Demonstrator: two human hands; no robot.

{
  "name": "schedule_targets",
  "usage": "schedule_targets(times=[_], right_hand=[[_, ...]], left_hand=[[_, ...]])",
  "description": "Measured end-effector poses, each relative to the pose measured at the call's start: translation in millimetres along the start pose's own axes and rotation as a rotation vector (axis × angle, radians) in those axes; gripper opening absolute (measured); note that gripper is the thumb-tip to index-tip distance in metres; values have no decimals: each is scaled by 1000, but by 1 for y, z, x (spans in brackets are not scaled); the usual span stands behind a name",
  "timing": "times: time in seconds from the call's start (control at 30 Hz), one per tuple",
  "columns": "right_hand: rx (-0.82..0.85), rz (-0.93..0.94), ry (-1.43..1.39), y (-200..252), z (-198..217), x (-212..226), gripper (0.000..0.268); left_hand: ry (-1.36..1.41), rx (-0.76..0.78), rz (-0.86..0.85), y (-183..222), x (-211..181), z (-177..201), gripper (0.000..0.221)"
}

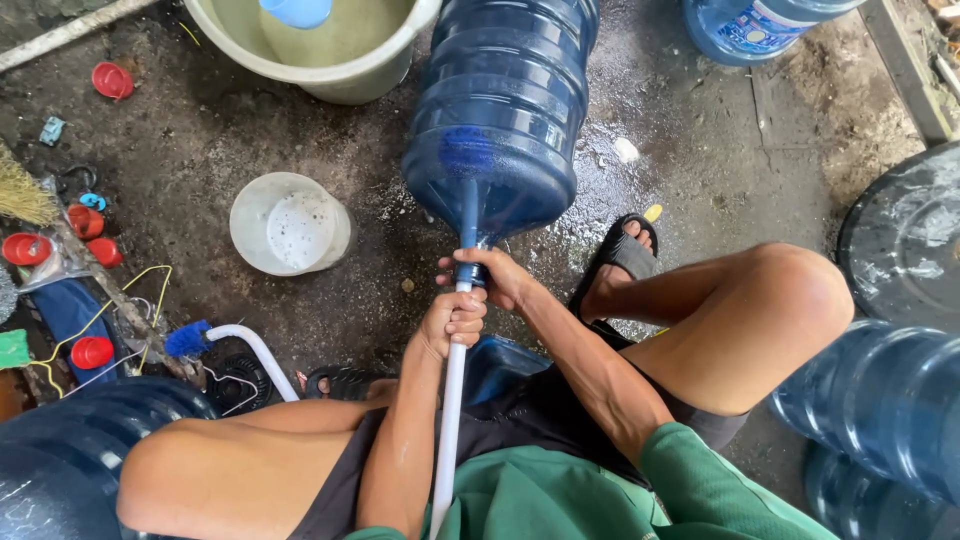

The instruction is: Scrubbing the exterior of a large water jug by hand, pouring water from a cup, and rinsing the jug inside and out using a water hose.

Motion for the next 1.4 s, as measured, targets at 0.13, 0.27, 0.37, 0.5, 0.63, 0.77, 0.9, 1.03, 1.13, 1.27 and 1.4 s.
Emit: schedule_targets(times=[0.13, 0.27, 0.37, 0.5, 0.63, 0.77, 0.9, 1.03, 1.13, 1.27, 1.4], right_hand=[[-60, -16, -92, -42, 17, -37, 23], [-162, 19, -19, -42, 26, -35, 20], [-211, 29, -18, -39, 30, -35, 20], [-213, 33, -44, -39, 25, -38, 21], [-208, 29, -35, -43, 23, -38, 20], [-188, 13, -16, -42, 22, -31, 20], [-182, -17, 1, -39, 23, -30, 24], [-213, -10, -19, -24, 21, -18, 23], [-204, 14, -16, -20, 15, -11, 21], [-225, 12, 49, -27, 23, -16, 22], [-271, 5, 91, -14, 26, -9, 24]], left_hand=[[-376, -291, -84, 11, -2, 4, 28], [-484, -526, -138, 29, 1, 4, 21], [-528, -675, -241, 42, 11, 17, 30], [-948, -1037, -379, 82, 15, 23, 42], [-902, -1040, -439, 93, 8, -5, 43], [-287, -409, -199, 55, 26, -2, 33], [189, 34, 26, 33, 44, -3, 28], [-30, -176, -83, 35, 38, -7, 26], [-546, -597, -343, 60, 6, -9, 30], [-124, -228, -101, 39, 31, 2, 27], [-47, -183, -61, 32, 42, 0, 26]])
Point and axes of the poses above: each hand's wrist, its own y-axis away from the middle knuckle, its own z-axis out of the back of the hand, x = y × z, the point moved 9 cm from there along -y, towards the middle knuckle, and after that the axes turned 13 degrees about y, right-handed, at the moved point
